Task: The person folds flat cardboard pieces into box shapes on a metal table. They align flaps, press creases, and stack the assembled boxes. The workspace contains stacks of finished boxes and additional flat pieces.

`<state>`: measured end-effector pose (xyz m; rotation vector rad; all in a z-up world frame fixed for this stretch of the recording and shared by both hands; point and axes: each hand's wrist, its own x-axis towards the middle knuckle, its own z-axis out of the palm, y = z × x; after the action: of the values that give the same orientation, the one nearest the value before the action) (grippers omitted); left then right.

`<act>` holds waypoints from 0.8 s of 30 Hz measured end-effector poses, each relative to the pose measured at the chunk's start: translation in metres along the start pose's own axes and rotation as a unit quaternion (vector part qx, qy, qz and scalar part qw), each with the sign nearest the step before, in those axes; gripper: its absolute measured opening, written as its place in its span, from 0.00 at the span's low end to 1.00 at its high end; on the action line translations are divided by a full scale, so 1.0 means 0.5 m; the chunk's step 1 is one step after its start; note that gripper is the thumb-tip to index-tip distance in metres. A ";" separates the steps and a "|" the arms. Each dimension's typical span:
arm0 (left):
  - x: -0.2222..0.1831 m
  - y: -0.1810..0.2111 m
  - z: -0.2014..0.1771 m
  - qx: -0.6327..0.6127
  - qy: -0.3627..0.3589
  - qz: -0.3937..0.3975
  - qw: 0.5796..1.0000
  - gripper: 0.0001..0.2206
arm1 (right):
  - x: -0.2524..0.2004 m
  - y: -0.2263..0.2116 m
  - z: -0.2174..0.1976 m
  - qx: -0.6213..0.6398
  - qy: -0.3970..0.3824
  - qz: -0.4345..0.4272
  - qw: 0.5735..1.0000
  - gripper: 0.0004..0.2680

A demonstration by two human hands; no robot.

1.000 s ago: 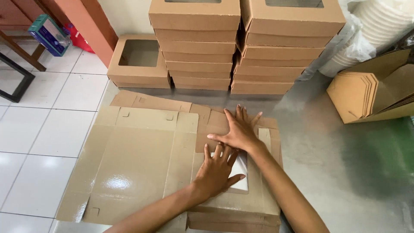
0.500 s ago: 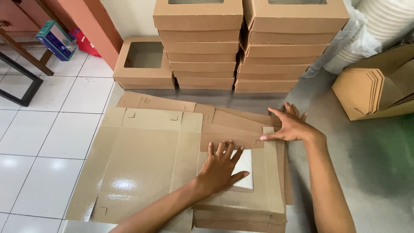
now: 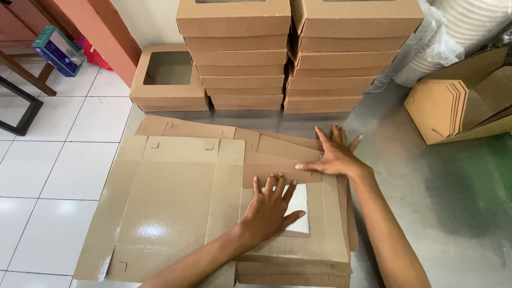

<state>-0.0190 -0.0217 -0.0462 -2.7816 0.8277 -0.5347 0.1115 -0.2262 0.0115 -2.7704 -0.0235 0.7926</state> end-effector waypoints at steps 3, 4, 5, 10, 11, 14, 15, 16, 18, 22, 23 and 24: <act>-0.005 0.010 0.020 -0.022 -0.025 -0.004 0.999 0.37 | -0.006 -0.039 0.021 -0.037 0.020 -0.013 0.999 0.52; -0.005 0.011 0.019 -0.021 -0.025 -0.005 0.999 0.37 | -0.005 -0.050 0.029 -0.038 0.021 -0.014 0.999 0.52; -0.006 0.012 0.019 -0.025 -0.023 -0.006 0.999 0.36 | -0.004 -0.061 0.038 -0.041 0.032 -0.024 0.998 0.52; -0.004 0.007 0.007 -0.039 -0.014 -0.005 0.999 0.36 | 0.013 -0.114 0.067 -0.053 0.072 -0.061 0.994 0.50; -0.003 0.007 0.009 -0.049 -0.028 -0.005 0.998 0.37 | 0.018 -0.126 0.074 -0.058 0.072 -0.067 0.993 0.50; -0.002 0.008 0.008 -0.063 -0.049 -0.006 0.997 0.37 | 0.023 -0.159 0.083 -0.065 0.087 -0.090 0.990 0.49; 0.000 0.008 0.007 -0.068 -0.058 -0.004 0.996 0.37 | 0.024 -0.170 0.083 -0.065 0.100 -0.105 0.987 0.48; -0.001 0.008 0.008 -0.067 -0.057 -0.004 0.996 0.37 | 0.029 -0.177 0.089 -0.065 0.101 -0.105 0.987 0.48; 0.000 0.008 0.011 -0.071 -0.072 0.003 0.995 0.37 | 0.041 -0.191 0.099 -0.064 0.127 -0.134 0.981 0.47; 0.000 0.000 0.002 -0.097 -0.094 0.009 0.991 0.39 | 0.042 -0.200 0.103 -0.042 0.135 -0.151 0.978 0.45; 0.000 -0.002 -0.001 -0.100 -0.083 0.008 0.992 0.38 | 0.043 -0.196 0.104 -0.046 0.149 -0.159 0.975 0.44; -0.001 -0.002 -0.004 -0.103 -0.071 0.007 0.992 0.37 | 0.043 -0.190 0.106 -0.050 0.162 -0.166 0.972 0.44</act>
<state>-0.0197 -0.0208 -0.0440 -2.9544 0.9161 -0.2572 0.1076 -0.1194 -0.0193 -2.8432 -0.4615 0.2583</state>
